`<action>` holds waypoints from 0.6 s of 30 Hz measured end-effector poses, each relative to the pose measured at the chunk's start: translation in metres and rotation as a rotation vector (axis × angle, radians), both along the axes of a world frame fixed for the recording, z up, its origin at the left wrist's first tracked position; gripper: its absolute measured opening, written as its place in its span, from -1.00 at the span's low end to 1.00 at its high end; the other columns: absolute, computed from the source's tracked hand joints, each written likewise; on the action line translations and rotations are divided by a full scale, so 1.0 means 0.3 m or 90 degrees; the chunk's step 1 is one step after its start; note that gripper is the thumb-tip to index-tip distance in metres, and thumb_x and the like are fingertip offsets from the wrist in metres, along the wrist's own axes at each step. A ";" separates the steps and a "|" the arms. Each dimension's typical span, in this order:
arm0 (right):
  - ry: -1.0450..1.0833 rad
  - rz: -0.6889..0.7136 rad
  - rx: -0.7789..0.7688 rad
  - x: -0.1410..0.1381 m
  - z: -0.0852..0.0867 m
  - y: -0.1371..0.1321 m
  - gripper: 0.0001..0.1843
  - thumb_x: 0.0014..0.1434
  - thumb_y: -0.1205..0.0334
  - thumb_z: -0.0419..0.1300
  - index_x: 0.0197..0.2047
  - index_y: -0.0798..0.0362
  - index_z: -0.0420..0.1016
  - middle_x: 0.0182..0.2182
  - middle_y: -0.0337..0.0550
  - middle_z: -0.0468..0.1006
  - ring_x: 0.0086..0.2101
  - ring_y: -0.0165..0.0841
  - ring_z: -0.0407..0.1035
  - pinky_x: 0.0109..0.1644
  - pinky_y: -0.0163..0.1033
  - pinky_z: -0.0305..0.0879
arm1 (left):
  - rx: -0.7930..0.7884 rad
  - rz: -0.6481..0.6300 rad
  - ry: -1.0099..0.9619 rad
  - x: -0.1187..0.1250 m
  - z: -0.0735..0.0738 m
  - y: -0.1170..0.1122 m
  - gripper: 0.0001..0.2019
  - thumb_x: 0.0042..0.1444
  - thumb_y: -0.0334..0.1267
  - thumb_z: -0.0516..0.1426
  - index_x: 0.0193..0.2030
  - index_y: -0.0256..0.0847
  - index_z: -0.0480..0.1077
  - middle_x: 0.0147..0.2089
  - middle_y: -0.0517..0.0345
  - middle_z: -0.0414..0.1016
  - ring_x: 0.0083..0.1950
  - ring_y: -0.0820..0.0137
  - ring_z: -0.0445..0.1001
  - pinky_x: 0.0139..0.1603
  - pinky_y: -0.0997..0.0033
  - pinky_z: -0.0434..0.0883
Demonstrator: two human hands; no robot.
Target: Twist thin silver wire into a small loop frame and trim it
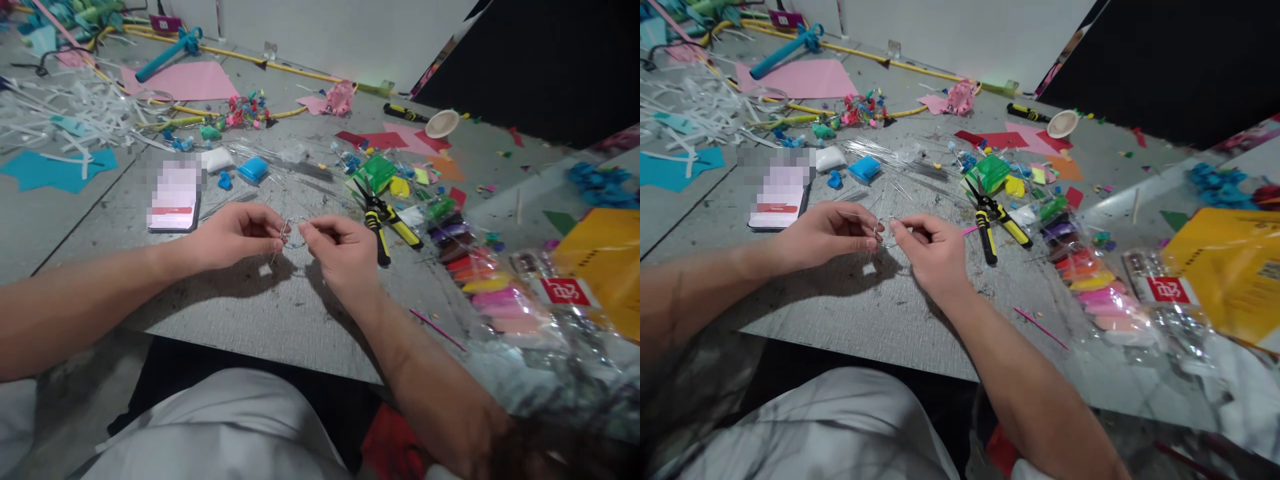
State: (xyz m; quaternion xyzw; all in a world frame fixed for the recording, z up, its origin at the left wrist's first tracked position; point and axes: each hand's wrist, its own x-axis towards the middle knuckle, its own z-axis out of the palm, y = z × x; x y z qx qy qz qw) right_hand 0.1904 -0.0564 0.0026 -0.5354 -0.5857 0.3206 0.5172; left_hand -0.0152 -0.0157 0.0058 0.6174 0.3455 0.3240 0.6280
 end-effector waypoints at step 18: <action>-0.007 -0.008 -0.003 0.001 0.001 -0.002 -0.76 0.12 0.06 0.38 -0.41 0.07 0.65 -0.66 -0.41 0.23 -0.58 -0.50 0.08 -0.47 -0.29 0.04 | 0.045 -0.006 0.015 0.002 -0.006 0.000 -0.70 0.02 -0.24 0.47 -0.14 -0.28 0.58 -0.26 0.05 0.67 -0.23 0.34 0.66 -0.14 0.36 0.62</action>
